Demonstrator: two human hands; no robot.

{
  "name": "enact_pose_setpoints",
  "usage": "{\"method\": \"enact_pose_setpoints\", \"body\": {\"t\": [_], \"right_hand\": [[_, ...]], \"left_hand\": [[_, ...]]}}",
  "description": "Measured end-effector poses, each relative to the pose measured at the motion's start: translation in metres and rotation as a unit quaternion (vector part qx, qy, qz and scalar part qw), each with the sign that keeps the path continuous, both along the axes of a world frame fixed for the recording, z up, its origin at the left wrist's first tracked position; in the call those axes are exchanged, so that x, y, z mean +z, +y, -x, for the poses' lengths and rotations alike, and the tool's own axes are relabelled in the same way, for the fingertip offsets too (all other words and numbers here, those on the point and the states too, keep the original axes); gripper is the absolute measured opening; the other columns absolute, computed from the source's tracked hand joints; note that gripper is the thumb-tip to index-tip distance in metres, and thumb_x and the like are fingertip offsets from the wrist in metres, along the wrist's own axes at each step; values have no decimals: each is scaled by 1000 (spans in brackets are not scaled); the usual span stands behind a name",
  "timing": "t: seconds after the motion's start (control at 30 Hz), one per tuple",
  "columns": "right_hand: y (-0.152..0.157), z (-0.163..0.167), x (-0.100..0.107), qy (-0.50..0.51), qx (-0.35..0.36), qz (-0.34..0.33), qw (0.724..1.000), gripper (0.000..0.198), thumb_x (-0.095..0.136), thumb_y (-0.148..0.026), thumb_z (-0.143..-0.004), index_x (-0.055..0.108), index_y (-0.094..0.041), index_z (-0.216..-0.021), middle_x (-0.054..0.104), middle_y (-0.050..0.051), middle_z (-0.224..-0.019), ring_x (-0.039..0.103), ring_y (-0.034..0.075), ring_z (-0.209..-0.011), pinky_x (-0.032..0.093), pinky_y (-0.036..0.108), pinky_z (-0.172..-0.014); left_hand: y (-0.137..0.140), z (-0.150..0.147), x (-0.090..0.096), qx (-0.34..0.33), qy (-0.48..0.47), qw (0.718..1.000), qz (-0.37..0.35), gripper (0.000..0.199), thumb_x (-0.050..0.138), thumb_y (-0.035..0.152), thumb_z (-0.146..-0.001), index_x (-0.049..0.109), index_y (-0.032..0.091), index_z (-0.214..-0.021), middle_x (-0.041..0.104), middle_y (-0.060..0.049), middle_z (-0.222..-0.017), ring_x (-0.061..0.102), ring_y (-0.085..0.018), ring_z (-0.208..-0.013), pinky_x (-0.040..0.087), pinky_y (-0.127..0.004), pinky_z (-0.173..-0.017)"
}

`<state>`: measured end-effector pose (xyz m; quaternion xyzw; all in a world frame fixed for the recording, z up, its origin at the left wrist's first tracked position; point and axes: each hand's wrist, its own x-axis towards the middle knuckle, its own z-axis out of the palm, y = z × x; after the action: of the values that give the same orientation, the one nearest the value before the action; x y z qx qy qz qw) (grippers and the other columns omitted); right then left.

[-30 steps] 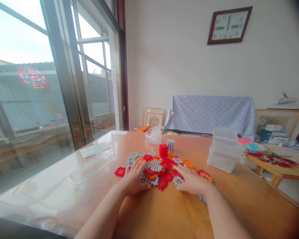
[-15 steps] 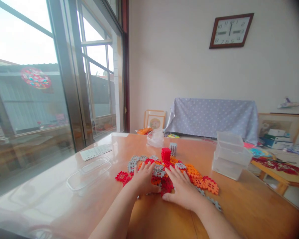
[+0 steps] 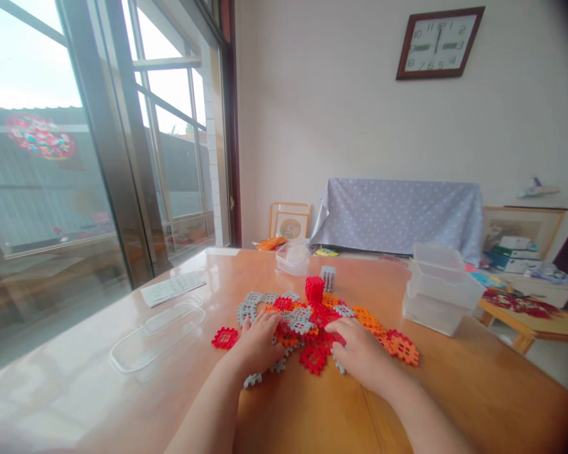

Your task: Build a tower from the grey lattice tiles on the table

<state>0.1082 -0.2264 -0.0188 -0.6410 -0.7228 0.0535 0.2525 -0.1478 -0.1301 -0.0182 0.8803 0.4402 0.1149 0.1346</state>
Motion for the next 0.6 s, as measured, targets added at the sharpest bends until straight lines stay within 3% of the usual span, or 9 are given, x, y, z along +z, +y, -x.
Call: {"method": "enact_pose_setpoints", "body": {"t": [0.1, 0.27, 0.43, 0.6], "right_hand": [[-2, 4, 5, 28, 10, 9, 1000, 27, 48, -16, -84, 72, -24, -94, 72, 3, -95, 64, 20, -95, 46, 30, -84], [-5, -11, 9, 56, -56, 32, 996, 19, 48, -21, -86, 66, -24, -86, 70, -1, -82, 62, 17, -77, 39, 27, -65], [-9, -37, 9, 70, -88, 82, 990, 16, 48, -21, -85, 63, -23, -80, 67, -3, -72, 59, 15, -67, 33, 25, -58], [-14, -35, 7, 61, -69, 128, 988, 13, 53, -24, -83, 65, -22, -78, 67, -3, -71, 57, 14, -66, 29, 25, -55]], "left_hand": [[1, 1, 1, 5, -7, 1000, -9, 53, 53, 21, -80, 54, 31, -132, 56, -6, -144, 44, -32, -138, 20, -66, -118], [0, -4, 4, 33, -25, 998, -55, 54, 52, 14, -78, 55, 25, -130, 56, -10, -140, 47, -31, -133, 32, -54, -113], [-15, -22, 11, -56, -91, 990, -93, 34, 51, 10, -78, 62, 24, -107, 66, -6, -111, 57, -24, -109, 44, -34, -94], [-35, -37, 13, -149, -71, 984, -69, 16, 55, 15, -81, 63, 24, -92, 66, -3, -95, 58, -21, -92, 43, -30, -81]]}}
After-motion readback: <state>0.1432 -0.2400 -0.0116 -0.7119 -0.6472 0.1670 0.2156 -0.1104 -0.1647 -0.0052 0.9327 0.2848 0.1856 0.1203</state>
